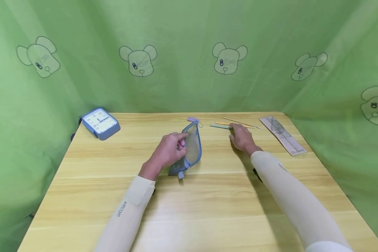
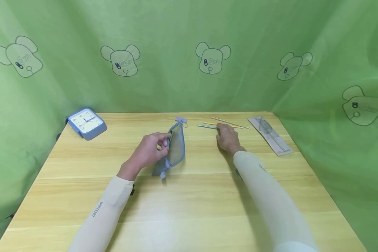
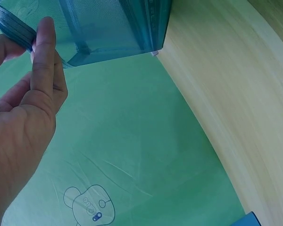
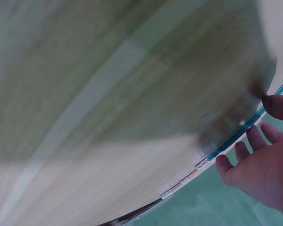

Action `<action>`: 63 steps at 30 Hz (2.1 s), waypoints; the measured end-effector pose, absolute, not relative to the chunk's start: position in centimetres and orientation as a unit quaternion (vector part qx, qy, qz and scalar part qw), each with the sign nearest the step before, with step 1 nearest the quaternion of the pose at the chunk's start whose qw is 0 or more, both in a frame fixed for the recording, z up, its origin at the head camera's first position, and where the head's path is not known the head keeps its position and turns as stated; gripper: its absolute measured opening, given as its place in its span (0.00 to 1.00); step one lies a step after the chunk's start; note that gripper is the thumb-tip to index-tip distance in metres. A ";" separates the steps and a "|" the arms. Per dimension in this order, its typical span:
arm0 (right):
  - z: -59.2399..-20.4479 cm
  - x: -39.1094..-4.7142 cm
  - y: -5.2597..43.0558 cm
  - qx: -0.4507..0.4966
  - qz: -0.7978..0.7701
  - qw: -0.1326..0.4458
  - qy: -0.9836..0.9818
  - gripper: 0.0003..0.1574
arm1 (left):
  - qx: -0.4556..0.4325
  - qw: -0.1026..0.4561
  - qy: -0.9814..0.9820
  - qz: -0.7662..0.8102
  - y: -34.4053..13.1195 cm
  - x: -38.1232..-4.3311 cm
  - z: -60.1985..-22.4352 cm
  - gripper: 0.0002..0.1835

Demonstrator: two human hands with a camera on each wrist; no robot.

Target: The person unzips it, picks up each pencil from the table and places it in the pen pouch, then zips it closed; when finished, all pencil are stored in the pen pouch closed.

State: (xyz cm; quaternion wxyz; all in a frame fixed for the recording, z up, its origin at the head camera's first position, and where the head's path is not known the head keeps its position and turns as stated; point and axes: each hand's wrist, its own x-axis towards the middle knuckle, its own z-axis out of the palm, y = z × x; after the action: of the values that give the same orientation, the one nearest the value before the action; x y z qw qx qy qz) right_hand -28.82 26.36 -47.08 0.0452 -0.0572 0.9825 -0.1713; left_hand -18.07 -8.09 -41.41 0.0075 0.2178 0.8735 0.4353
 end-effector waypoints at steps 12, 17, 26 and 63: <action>-47.6 -26.7 25.8 -0.106 -0.141 -0.017 0.984 0.15 | 0.212 0.009 0.874 0.437 -8.1 -18.0 -41.3 0.31; -47.6 -25.6 25.8 -0.123 -0.136 -0.038 0.982 0.12 | 0.213 0.009 0.876 0.432 -8.1 -18.0 -41.2 0.31; -47.2 -23.0 25.4 -0.147 -0.169 -0.015 0.974 0.10 | 0.213 0.007 0.877 0.432 -8.2 -18.1 -41.1 0.31; -41.4 -16.8 19.9 -0.040 -0.538 0.103 0.836 0.20 | 0.223 0.009 0.874 0.432 -7.9 -18.0 -41.5 0.31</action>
State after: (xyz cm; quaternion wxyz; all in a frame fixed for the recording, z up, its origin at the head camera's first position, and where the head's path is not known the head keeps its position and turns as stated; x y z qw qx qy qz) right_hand -16.81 19.95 -41.43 0.1033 -0.0398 0.8356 -0.5381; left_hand -18.00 -7.87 -41.45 0.0087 0.2226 0.8740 0.4318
